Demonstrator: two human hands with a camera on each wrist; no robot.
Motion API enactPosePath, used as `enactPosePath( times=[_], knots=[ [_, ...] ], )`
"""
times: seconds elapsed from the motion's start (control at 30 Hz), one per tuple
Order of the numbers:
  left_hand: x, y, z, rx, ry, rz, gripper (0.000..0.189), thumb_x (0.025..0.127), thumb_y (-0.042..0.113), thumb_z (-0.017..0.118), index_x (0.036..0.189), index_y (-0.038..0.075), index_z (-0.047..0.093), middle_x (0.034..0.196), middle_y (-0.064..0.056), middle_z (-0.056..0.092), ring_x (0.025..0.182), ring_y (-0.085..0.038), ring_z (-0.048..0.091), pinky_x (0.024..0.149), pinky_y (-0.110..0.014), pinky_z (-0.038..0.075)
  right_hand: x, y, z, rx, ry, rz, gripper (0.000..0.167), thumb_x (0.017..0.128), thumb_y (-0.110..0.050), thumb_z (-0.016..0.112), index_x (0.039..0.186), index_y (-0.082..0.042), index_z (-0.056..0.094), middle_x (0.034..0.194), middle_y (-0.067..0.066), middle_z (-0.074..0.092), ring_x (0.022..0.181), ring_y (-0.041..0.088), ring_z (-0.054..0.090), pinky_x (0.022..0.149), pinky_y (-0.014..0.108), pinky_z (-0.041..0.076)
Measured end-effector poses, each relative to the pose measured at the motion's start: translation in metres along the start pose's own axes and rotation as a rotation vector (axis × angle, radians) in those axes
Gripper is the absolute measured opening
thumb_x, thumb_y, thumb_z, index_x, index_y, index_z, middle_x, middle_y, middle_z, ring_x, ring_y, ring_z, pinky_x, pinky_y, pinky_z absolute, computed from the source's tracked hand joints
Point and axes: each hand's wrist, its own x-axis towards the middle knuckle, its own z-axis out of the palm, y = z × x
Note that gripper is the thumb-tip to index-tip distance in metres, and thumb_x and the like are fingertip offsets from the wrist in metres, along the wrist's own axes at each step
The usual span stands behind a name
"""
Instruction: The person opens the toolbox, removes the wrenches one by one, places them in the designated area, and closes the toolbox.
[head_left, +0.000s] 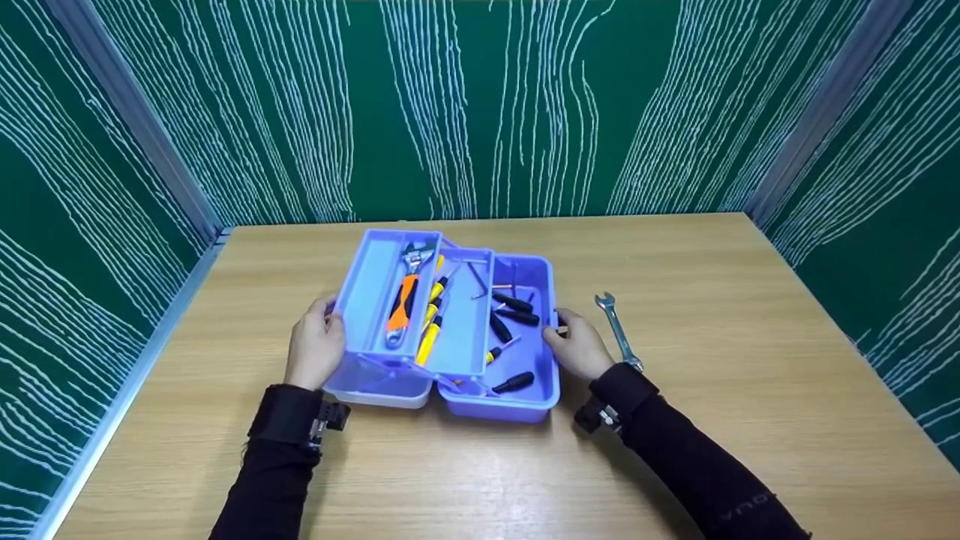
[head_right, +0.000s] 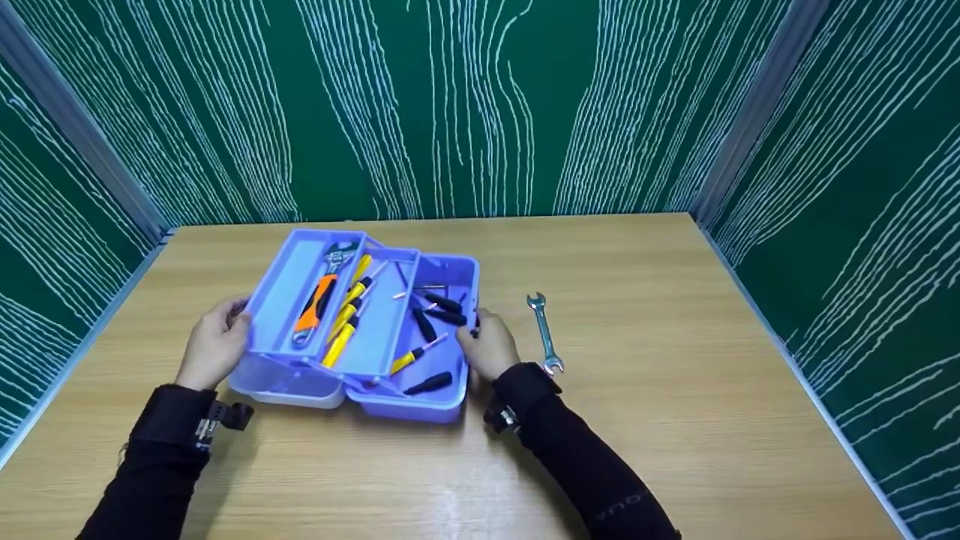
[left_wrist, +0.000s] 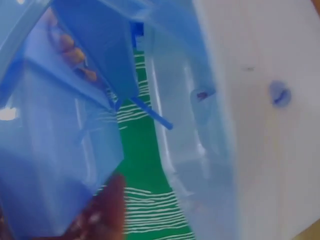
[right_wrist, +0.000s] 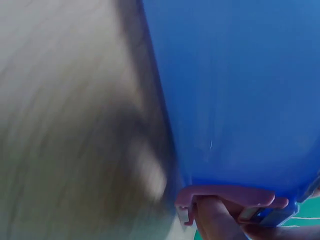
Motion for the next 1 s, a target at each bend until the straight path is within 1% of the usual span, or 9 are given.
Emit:
enactPosePath(
  times=[0.17, 0.33, 0.47, 0.63, 0.7, 0.77, 0.87, 0.93, 1.0],
  knots=[
    [0.004, 0.026, -0.002, 0.067, 0.019, 0.043, 0.051, 0.1, 0.015, 0.045, 0.145, -0.008, 0.037, 0.148, -0.028, 0.042, 0.139, -0.041, 0.038, 0.117, -0.05, 0.03, -0.001, 0.002, -0.002, -0.01, 0.008, -0.012, 0.046, 0.095, -0.01, 0.051, 0.136, 0.01, 0.048, 0.114, 0.027, 0.066, 0.098, 0.03, 0.067, 0.08, 0.035, 0.058],
    [0.012, 0.06, 0.005, 0.144, 0.007, 0.119, 0.057, 0.098, 0.02, 0.051, 0.147, -0.004, 0.036, 0.147, -0.024, 0.044, 0.136, -0.036, 0.043, 0.116, -0.048, 0.032, -0.002, 0.004, -0.003, -0.011, 0.012, -0.02, 0.043, 0.095, -0.01, 0.051, 0.134, 0.009, 0.051, 0.115, 0.027, 0.066, 0.099, 0.031, 0.068, 0.081, 0.037, 0.058],
    [0.02, 0.082, 0.013, 0.249, -0.091, 0.133, 0.062, 0.099, 0.027, 0.052, 0.149, -0.005, 0.033, 0.15, -0.024, 0.041, 0.138, -0.034, 0.042, 0.117, -0.048, 0.032, -0.002, 0.006, -0.003, -0.009, 0.005, -0.015, 0.043, 0.096, -0.011, 0.051, 0.135, 0.008, 0.051, 0.117, 0.027, 0.065, 0.098, 0.032, 0.068, 0.08, 0.037, 0.058],
    [0.033, 0.1, 0.021, 0.374, -0.273, 0.099, 0.065, 0.1, 0.033, 0.049, 0.149, -0.006, 0.032, 0.151, -0.023, 0.041, 0.131, -0.033, 0.048, 0.116, -0.046, 0.034, -0.003, 0.006, -0.002, -0.007, 0.006, -0.016, 0.044, 0.096, -0.011, 0.051, 0.135, 0.008, 0.05, 0.117, 0.026, 0.065, 0.098, 0.033, 0.068, 0.08, 0.037, 0.058],
    [0.038, 0.104, 0.023, 0.419, -0.337, 0.073, 0.062, 0.1, 0.034, 0.048, 0.147, -0.005, 0.036, 0.145, -0.022, 0.048, 0.116, -0.031, 0.056, 0.105, -0.043, 0.045, -0.003, 0.006, -0.002, -0.007, 0.005, -0.015, 0.045, 0.095, -0.011, 0.051, 0.136, 0.009, 0.05, 0.116, 0.026, 0.065, 0.098, 0.032, 0.068, 0.08, 0.036, 0.058],
    [0.041, 0.106, 0.026, 0.471, -0.387, 0.053, 0.054, 0.101, 0.032, 0.046, 0.139, -0.005, 0.045, 0.131, -0.02, 0.057, 0.098, -0.027, 0.059, 0.088, -0.037, 0.051, -0.002, 0.005, -0.002, -0.011, 0.003, -0.013, 0.046, 0.095, -0.011, 0.051, 0.136, 0.009, 0.049, 0.116, 0.026, 0.065, 0.097, 0.032, 0.068, 0.079, 0.036, 0.059],
    [0.044, 0.105, 0.03, 0.55, -0.426, 0.06, 0.033, 0.101, 0.025, 0.045, 0.111, -0.003, 0.058, 0.097, -0.014, 0.059, 0.072, -0.022, 0.054, 0.061, -0.028, 0.044, -0.002, 0.004, -0.001, -0.015, -0.002, -0.009, 0.046, 0.096, -0.012, 0.052, 0.137, 0.008, 0.049, 0.115, 0.025, 0.064, 0.095, 0.03, 0.068, 0.078, 0.034, 0.058],
    [0.045, 0.105, 0.032, 0.604, -0.433, 0.092, 0.025, 0.1, 0.019, 0.045, 0.089, 0.001, 0.059, 0.084, -0.011, 0.055, 0.066, -0.02, 0.05, 0.057, -0.028, 0.041, -0.002, 0.003, 0.0, -0.015, 0.001, -0.013, 0.046, 0.095, -0.012, 0.052, 0.137, 0.008, 0.049, 0.115, 0.025, 0.064, 0.093, 0.028, 0.068, 0.077, 0.034, 0.058],
    [0.044, 0.105, 0.035, 0.656, -0.441, 0.117, 0.024, 0.098, 0.013, 0.046, 0.083, 0.001, 0.059, 0.082, -0.012, 0.057, 0.067, -0.021, 0.05, 0.06, -0.03, 0.043, -0.002, 0.003, 0.0, -0.01, 0.004, -0.013, 0.046, 0.096, -0.012, 0.052, 0.137, 0.008, 0.049, 0.115, 0.024, 0.064, 0.092, 0.027, 0.068, 0.076, 0.033, 0.059]
  ],
)
